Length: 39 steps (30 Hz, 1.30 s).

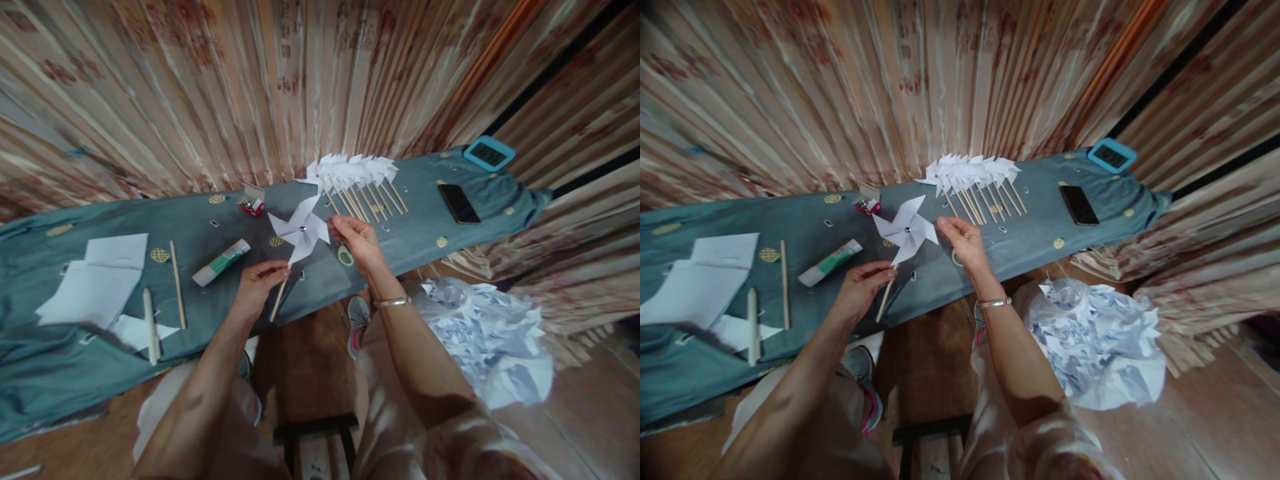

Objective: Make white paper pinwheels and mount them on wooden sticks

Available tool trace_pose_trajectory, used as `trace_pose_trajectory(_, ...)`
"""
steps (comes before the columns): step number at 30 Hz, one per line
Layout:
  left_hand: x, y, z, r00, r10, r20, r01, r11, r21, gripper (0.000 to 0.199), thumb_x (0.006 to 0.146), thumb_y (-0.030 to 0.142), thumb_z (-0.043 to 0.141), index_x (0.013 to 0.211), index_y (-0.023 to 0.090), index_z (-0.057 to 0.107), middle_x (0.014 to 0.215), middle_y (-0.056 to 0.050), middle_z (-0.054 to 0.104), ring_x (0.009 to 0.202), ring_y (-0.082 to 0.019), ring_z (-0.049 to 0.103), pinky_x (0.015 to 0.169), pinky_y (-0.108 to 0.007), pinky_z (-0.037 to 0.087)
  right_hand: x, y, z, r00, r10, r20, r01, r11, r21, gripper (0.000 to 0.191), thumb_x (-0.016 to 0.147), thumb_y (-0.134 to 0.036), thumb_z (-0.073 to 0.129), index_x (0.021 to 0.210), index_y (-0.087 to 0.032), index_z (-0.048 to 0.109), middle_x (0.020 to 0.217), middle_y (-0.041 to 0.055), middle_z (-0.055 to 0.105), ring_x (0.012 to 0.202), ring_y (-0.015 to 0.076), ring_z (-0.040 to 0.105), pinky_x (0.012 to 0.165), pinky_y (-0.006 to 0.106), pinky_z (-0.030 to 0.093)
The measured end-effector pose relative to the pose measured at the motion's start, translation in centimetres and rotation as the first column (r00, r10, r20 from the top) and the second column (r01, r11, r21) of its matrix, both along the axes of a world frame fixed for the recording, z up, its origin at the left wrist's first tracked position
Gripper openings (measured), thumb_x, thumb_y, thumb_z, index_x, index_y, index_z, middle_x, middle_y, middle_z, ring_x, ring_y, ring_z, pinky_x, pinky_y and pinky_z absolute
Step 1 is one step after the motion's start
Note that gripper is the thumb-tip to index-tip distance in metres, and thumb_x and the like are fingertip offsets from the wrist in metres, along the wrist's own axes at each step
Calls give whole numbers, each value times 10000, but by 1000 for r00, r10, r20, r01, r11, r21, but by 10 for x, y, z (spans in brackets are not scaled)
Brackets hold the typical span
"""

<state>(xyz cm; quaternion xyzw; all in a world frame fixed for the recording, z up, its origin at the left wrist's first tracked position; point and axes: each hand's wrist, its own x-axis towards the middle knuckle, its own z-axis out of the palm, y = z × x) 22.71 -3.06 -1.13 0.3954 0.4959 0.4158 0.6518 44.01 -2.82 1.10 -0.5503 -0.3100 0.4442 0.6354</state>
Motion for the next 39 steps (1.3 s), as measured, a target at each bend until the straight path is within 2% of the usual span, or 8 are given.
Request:
trace_pose_trajectory(3,0,-1,0,998,-53,-36,53,999,2,453,336,423,935,673,167,770,625,-30,709,570,-135,587,590,-254,455,-4,0,3,997,48,-63,-50,998,-25,464,419,-562,889,713,-229,759,682,-19,709,637,109,577,655,258,467)
trace_pose_trajectory(7,0,-1,-3,998,-47,-46,47,999,6,486,321,444,940,683,167,771,626,-26,710,567,-135,591,589,-252,460,-7,-1,6,992,61,-112,-67,997,-50,460,333,-530,915,632,-225,743,599,-37,670,573,88,525,587,240,433)
trace_pose_trajectory(13,0,0,-5,999,-40,-14,41,999,17,447,355,405,939,700,170,780,703,-38,743,622,-139,618,653,-260,482,-6,-4,7,988,81,-135,-92,993,-75,437,335,-494,924,615,-218,732,586,-39,659,558,76,521,574,227,424)
trace_pose_trajectory(21,0,0,-7,999,-47,2,47,998,46,391,423,378,919,723,169,782,717,-40,738,637,-144,611,650,-258,467,-10,-7,9,983,116,-139,-131,986,-101,436,350,-502,923,616,-213,732,590,-36,657,554,63,512,548,209,411)
trace_pose_trajectory(27,0,0,-7,999,-39,-12,39,998,41,411,411,393,917,724,165,777,690,-40,724,614,-145,599,629,-262,459,-12,-7,7,983,129,-130,-144,984,-107,410,378,-473,917,632,-208,735,597,-25,659,577,77,530,546,220,403)
trace_pose_trajectory(34,0,1,-8,999,-37,-1,37,999,35,398,416,387,919,718,169,779,663,-27,711,608,-130,588,620,-246,454,-13,-8,14,977,116,-182,-141,981,-134,472,282,-481,933,598,-196,730,551,-47,642,524,42,505,529,189,389)
trace_pose_trajectory(39,1,1,-4,1000,-27,-4,27,999,27,439,368,410,932,697,168,771,661,-29,713,602,-132,591,625,-254,465,-12,-8,13,970,136,-202,-161,980,-117,428,347,-449,934,617,-198,716,536,-54,623,519,51,514,540,201,407)
